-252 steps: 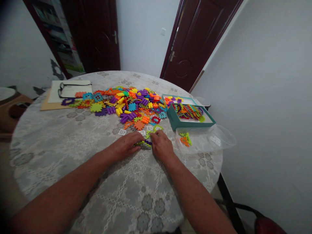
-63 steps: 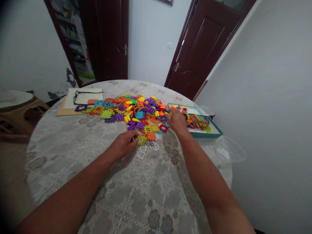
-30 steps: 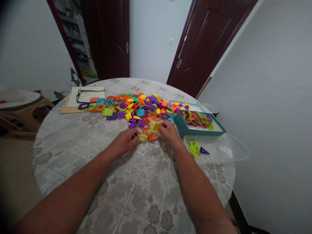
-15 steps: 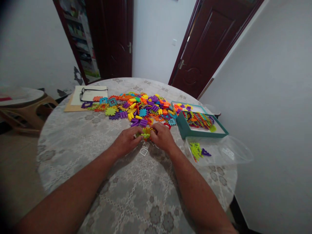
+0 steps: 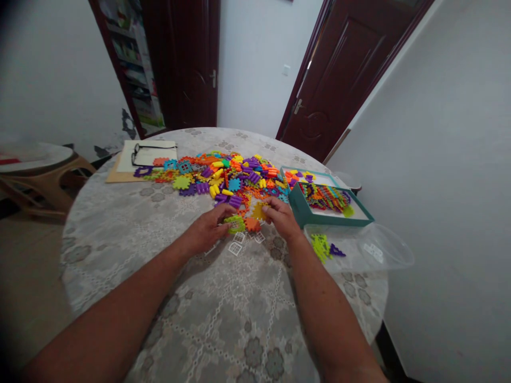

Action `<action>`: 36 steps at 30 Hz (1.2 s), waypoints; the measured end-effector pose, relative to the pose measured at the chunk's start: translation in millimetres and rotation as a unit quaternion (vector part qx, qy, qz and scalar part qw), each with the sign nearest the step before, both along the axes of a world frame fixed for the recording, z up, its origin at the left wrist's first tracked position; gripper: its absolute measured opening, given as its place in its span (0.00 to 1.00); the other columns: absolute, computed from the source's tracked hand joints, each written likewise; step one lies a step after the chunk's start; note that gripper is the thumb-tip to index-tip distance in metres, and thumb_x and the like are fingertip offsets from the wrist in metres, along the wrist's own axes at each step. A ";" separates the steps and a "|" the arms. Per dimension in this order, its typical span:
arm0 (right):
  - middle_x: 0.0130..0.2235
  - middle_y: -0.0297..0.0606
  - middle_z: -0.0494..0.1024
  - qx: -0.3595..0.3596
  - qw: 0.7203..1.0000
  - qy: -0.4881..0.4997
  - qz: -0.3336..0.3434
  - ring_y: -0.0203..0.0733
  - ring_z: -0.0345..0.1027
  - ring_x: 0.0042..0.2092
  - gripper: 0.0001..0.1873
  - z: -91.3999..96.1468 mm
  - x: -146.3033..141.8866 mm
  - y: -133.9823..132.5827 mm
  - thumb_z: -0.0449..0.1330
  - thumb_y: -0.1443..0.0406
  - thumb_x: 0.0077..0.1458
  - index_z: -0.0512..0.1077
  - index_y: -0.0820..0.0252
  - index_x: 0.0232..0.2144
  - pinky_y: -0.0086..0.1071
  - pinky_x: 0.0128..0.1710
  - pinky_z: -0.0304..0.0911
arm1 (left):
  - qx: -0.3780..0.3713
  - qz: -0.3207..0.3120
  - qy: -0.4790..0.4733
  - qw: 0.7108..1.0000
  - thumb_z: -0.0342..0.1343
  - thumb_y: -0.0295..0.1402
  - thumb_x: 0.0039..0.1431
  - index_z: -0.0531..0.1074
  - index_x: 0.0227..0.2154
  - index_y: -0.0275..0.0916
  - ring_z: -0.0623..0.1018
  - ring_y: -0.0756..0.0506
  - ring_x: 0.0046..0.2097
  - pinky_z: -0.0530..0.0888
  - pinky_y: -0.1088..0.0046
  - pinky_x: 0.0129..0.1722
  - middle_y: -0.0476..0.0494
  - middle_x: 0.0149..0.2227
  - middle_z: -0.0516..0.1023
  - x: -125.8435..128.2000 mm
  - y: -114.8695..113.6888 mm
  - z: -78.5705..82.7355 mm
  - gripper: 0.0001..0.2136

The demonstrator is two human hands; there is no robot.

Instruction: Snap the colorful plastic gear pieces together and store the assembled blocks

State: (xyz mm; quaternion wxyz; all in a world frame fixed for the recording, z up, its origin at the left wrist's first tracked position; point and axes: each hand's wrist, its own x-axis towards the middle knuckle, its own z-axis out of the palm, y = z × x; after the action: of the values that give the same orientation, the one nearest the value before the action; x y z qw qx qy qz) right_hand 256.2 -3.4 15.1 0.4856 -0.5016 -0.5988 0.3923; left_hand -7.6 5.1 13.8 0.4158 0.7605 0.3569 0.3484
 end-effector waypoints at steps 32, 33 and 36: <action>0.52 0.47 0.79 0.181 0.933 -0.301 -0.076 0.49 0.73 0.52 0.15 -18.7 -43.2 -52.4 0.58 0.63 0.67 0.76 0.57 0.53 0.43 0.54 0.68 | 0.069 -0.022 0.115 0.991 0.60 0.28 0.59 0.79 0.39 0.41 0.78 0.43 0.43 0.70 0.67 0.45 0.45 0.40 0.82 -3.2 -5.6 14.1 0.07; 0.53 0.50 0.78 0.181 0.917 -0.339 -0.108 0.52 0.72 0.53 0.16 -23.0 -41.4 -48.5 0.59 0.62 0.66 0.75 0.59 0.54 0.46 0.56 0.67 | 0.061 -0.024 0.120 0.991 0.60 0.30 0.59 0.79 0.39 0.41 0.77 0.44 0.41 0.70 0.68 0.43 0.46 0.39 0.82 -4.4 -5.2 15.2 0.06; 0.51 0.52 0.79 0.144 0.871 -0.447 -0.143 0.56 0.69 0.54 0.19 -33.2 -38.7 -39.8 0.63 0.58 0.64 0.76 0.61 0.53 0.49 0.59 0.64 | 0.027 -0.046 0.123 0.991 0.61 0.34 0.60 0.79 0.40 0.42 0.76 0.45 0.38 0.68 0.70 0.40 0.49 0.35 0.81 -7.8 -4.5 15.8 0.07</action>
State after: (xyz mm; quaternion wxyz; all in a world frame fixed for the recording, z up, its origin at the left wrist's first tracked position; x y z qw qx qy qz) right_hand 217.5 -43.2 -18.1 0.2838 -0.6281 -0.7235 -0.0380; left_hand -15.5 0.7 29.6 0.3632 0.8242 0.3605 0.2426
